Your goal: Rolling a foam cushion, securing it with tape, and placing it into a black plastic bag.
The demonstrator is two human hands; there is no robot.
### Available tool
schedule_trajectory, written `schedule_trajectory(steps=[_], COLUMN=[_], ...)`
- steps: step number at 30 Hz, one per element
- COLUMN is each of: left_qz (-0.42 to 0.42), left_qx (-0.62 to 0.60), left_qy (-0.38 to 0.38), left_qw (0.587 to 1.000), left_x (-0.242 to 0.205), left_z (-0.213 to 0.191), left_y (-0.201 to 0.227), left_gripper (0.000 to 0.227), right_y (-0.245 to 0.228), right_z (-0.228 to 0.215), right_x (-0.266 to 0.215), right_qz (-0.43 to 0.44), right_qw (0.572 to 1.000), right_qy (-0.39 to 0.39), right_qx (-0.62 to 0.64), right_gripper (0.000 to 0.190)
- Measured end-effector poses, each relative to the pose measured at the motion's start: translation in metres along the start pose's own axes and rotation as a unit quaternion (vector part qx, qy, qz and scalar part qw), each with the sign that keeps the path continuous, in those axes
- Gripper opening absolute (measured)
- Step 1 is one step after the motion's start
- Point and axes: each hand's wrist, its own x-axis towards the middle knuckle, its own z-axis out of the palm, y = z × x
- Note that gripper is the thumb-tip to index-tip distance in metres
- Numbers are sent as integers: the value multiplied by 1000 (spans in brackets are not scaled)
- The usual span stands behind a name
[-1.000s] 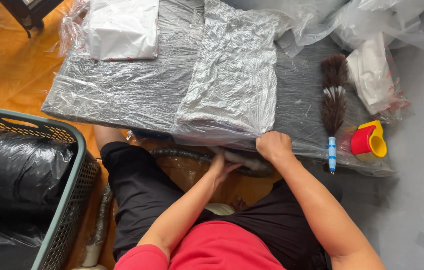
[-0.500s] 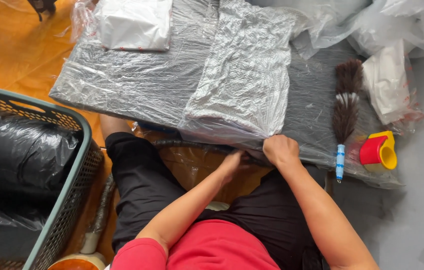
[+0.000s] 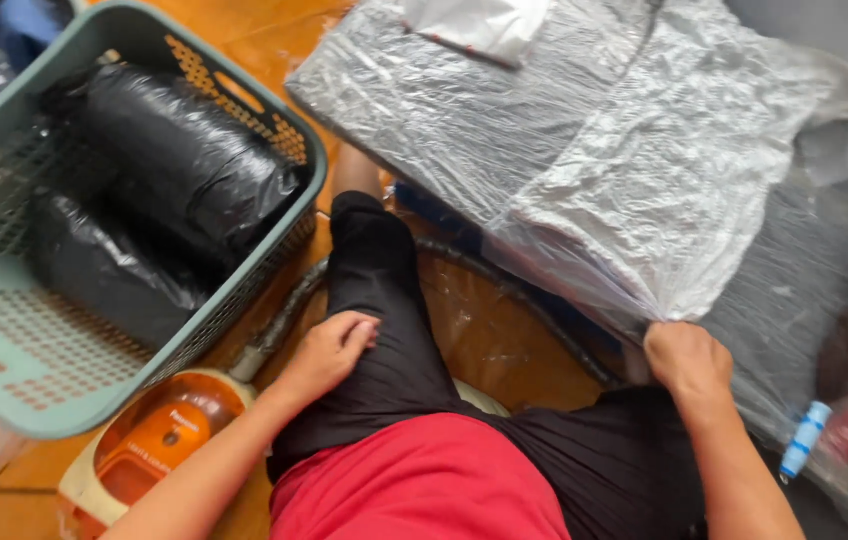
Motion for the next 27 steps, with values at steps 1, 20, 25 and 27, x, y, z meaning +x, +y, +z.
schedule_trajectory(steps=[1,20,25,27], left_qz=[-58,-450,-448,-446], left_qx=[46,431,485,452], left_qy=[57,132,106,127], left_qw=[996,771,743,762], left_x=[-21,-296,-291,-292], left_z=[-30,-178,-182,-183], left_y=[1,-273,-271,-275], left_gripper=[23,63,66,62], right_y=[5,26,27,26], right_z=[8,36,38,38], right_x=[7,47,46,46], right_qz=[-7,0,17,19], right_qw=[1000,998,998,998], right_qy=[25,46,57,58], right_qx=[2,-32,-13,-14], right_gripper=[52,70,67,68])
